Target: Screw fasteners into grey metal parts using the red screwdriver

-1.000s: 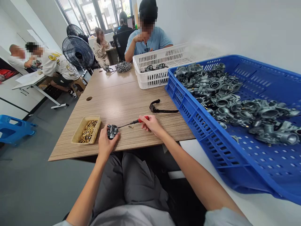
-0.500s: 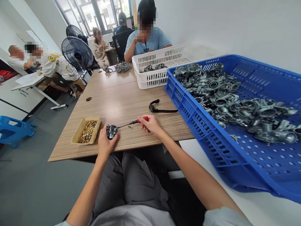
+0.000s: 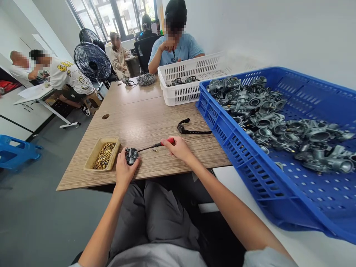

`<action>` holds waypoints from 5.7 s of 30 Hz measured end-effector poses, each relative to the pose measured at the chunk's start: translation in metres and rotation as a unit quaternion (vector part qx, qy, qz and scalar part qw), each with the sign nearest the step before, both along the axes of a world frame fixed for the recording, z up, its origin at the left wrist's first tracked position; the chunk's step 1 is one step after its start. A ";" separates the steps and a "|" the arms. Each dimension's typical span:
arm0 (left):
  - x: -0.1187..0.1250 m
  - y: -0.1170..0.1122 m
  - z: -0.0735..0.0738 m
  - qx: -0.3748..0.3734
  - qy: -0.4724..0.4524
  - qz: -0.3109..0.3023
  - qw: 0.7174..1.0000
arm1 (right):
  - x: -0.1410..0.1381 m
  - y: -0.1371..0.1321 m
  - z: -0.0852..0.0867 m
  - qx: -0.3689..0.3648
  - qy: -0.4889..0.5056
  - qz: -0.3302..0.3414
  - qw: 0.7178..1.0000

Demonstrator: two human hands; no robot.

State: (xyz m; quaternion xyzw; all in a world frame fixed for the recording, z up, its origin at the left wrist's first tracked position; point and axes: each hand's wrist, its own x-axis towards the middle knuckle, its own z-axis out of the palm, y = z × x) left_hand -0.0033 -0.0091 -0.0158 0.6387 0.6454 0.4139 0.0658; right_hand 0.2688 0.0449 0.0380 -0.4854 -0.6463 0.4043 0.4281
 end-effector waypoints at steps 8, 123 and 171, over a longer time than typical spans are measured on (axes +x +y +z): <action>-0.001 -0.001 0.002 -0.005 0.002 -0.002 1.000 | 0.007 -0.001 0.027 0.043 -0.086 0.049 0.994; -0.002 0.000 0.000 -0.003 -0.007 -0.011 1.000 | -0.007 -0.015 0.046 0.072 -0.137 -0.021 0.988; -0.001 0.000 0.002 -0.010 -0.012 -0.008 1.000 | -0.012 -0.019 0.052 0.055 -0.120 -0.018 0.991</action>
